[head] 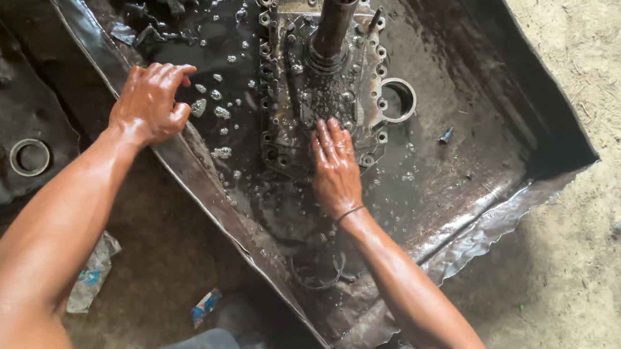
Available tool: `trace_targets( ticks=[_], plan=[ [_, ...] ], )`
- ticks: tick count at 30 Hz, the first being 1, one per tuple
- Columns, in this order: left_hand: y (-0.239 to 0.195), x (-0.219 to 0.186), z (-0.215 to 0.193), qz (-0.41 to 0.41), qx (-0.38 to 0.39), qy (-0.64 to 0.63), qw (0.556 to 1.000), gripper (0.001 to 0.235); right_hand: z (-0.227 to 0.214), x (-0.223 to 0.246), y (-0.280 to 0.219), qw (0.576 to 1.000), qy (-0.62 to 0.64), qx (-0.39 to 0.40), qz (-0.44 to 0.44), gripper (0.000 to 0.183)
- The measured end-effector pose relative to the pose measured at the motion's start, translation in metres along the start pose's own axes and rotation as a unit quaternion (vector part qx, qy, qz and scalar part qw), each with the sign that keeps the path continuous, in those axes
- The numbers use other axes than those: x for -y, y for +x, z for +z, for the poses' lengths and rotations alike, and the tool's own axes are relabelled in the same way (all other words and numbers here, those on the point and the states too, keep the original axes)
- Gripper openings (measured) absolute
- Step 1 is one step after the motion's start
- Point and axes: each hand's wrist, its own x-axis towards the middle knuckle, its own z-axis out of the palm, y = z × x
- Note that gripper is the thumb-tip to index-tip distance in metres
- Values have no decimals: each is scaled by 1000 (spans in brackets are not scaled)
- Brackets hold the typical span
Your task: The person scrubs a large engine block submerged in a dark liquid within a metal tray using both hands. They repeatedly rub the surface and crevices of the engine block, occasionally lifting small components to clean them before placing them back into the tray.
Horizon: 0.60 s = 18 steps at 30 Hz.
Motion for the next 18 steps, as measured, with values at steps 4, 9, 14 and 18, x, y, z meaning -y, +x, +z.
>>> trace_targets(
  ticks=[4, 9, 14, 18],
  plan=[
    [-1, 4, 9, -23, 14, -19, 999, 61, 28, -40, 63, 989, -78, -61, 109, 62],
    [3, 5, 4, -11, 1, -22, 1000, 61, 46, -88, 160, 962, 35, -62, 263, 52],
    [0, 4, 4, -31, 18, -27, 999, 58, 27, -46, 105, 987, 51, -121, 91, 57],
    [1, 3, 1, -19, 15, -15, 1000, 61, -6, -1, 32, 997, 19, -79, 14, 47]
  ],
)
